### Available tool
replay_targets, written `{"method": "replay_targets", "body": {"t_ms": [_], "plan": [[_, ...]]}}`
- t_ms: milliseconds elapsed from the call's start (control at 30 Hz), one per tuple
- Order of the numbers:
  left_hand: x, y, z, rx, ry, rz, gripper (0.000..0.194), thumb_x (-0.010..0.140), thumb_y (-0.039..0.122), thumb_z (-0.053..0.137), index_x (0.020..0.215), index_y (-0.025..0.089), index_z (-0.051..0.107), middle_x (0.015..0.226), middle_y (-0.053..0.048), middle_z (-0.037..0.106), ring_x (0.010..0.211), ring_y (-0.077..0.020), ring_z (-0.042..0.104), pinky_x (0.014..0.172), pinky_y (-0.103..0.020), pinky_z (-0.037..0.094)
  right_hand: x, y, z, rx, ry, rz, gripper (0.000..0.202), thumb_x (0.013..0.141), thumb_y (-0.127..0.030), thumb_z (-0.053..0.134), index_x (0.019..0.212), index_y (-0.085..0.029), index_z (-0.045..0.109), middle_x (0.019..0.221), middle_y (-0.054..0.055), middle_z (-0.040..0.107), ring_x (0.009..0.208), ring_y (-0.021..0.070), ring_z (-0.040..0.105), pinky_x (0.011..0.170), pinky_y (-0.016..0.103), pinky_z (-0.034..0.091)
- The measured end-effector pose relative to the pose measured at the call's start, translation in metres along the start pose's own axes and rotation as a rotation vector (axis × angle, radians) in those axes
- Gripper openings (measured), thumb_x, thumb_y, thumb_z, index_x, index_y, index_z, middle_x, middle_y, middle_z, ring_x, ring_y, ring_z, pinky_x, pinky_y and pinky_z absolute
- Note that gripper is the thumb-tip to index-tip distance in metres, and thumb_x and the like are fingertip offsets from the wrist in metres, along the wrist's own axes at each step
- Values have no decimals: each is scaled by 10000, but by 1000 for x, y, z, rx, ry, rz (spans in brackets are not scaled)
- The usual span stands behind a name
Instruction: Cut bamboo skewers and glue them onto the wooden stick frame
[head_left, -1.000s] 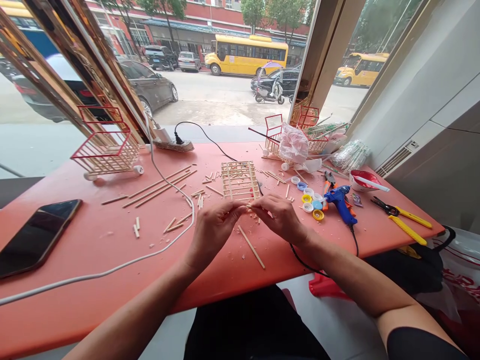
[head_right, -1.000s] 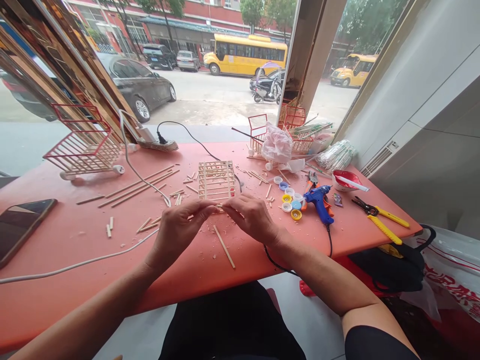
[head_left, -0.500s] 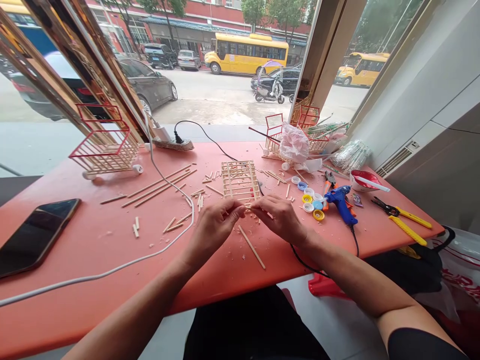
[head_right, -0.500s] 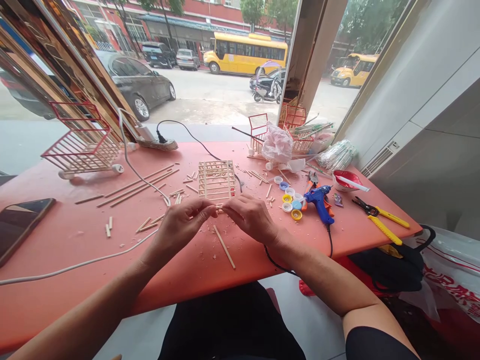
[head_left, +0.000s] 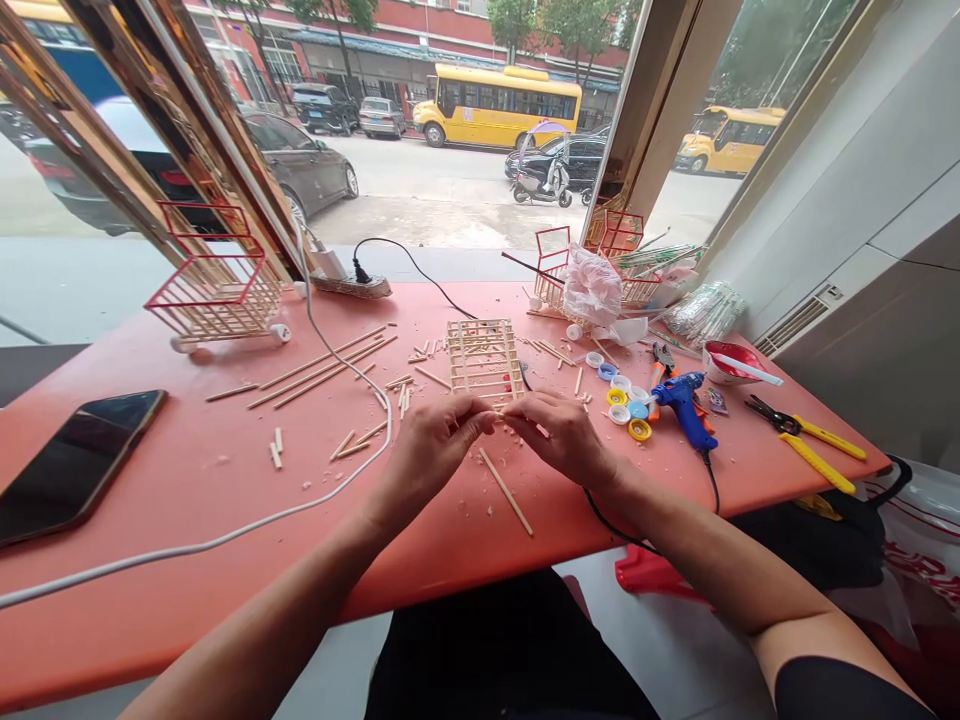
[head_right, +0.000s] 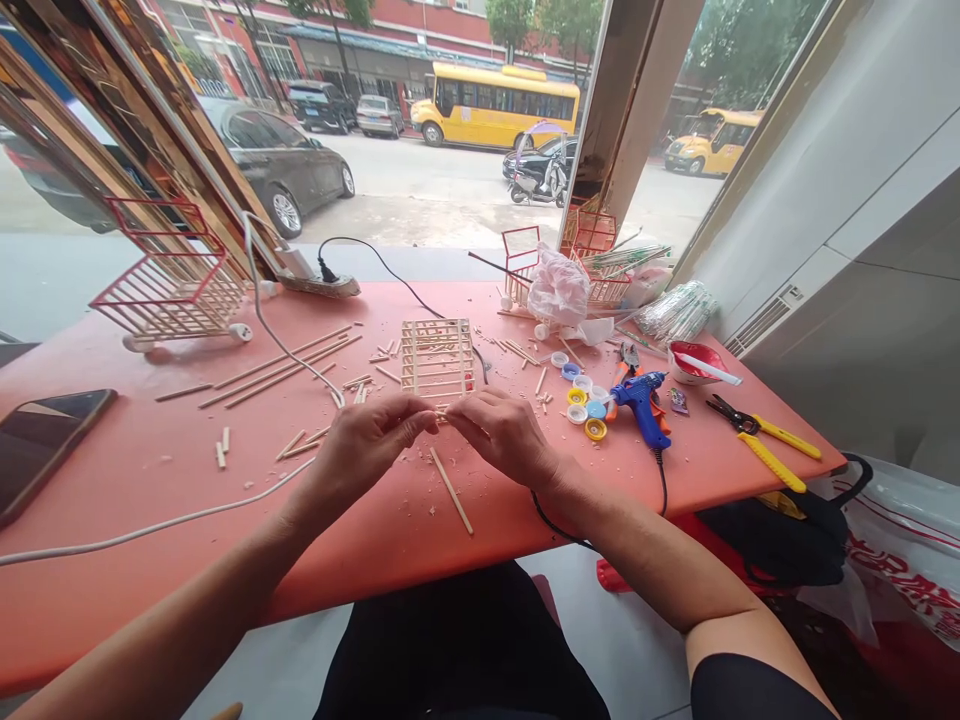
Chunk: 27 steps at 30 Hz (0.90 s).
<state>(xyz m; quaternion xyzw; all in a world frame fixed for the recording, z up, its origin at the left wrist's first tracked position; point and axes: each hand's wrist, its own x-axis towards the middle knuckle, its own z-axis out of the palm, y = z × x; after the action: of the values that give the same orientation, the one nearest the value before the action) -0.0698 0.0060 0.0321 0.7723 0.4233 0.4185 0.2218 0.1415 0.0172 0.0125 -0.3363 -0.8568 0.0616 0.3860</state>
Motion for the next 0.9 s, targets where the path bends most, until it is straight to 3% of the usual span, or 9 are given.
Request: {"method": "replay_targets", "body": {"t_ms": [167, 333, 533, 900], "plan": [[-6, -3, 6, 312, 174, 250, 187, 1012, 289, 580, 966, 182, 727, 847, -41, 782, 697, -157, 705, 632, -241, 482, -1, 2, 1, 9, 36, 14, 134, 1021, -251, 600, 934, -210, 694, 884, 41, 760, 835, 171, 672, 798, 293, 503], [-12, -2, 11, 522, 231, 400, 184, 1033, 265, 546, 1075, 179, 704, 900, -61, 790, 771, -193, 729, 654, -273, 483, 0, 1, 3, 25, 43, -6, 131, 1023, -244, 588, 956, -205, 694, 904, 45, 767, 847, 169, 687, 795, 284, 515], [-12, 2, 9, 644, 233, 448, 148, 1004, 160, 555, 966, 170, 697, 797, -46, 759, 729, -193, 696, 652, -292, 454, 0, 0, 4, -6, 38, -5, 159, 1024, -249, 579, 913, -205, 684, 868, 47, 757, 816, 169, 680, 771, 282, 512], [-8, 3, 11, 646, 277, 467, 184, 992, 157, 558, 859, 173, 684, 717, -28, 723, 688, -190, 666, 657, -313, 441, 1, 0, 4, -16, 55, -8, 162, 1023, -249, 582, 897, -208, 674, 841, 36, 749, 808, 161, 676, 771, 276, 500]]}}
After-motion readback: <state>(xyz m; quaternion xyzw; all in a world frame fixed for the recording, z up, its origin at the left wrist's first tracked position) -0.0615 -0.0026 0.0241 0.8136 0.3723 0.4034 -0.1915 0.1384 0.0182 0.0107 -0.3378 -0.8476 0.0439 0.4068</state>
